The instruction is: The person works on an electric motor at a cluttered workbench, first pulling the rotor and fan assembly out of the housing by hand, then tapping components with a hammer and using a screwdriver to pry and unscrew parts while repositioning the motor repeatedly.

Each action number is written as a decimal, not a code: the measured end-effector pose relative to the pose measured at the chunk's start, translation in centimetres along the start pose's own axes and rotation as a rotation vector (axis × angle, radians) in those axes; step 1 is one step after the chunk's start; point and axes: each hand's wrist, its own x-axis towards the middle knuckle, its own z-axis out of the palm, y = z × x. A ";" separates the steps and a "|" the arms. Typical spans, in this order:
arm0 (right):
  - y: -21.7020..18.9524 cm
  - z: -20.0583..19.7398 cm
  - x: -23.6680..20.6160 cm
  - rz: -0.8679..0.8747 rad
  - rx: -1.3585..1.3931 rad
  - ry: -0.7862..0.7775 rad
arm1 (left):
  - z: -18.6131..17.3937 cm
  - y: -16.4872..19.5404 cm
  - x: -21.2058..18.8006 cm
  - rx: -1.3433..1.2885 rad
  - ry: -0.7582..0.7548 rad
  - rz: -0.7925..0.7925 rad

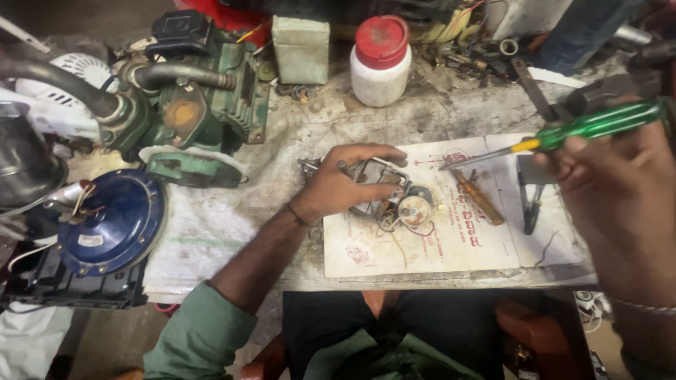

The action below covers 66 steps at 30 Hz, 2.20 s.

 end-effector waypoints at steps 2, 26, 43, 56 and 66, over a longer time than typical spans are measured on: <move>-0.1 3.5 -1.1 0.000 -0.093 0.077 | 0.0 0.0 0.1 -0.012 -0.010 0.014; 4.2 5.4 -5.5 -0.248 -0.321 -0.001 | -0.4 -0.2 0.4 -0.021 0.017 -0.009; 2.6 4.1 -6.0 -0.352 -0.947 -0.081 | -0.4 0.1 0.6 0.007 -0.016 -0.011; 2.6 4.1 -5.4 -0.192 -0.903 -0.062 | -0.4 0.3 0.6 0.035 -0.019 -0.016; 3.1 3.3 -5.8 -0.454 -1.134 -0.098 | -0.3 0.2 0.5 0.021 -0.015 -0.056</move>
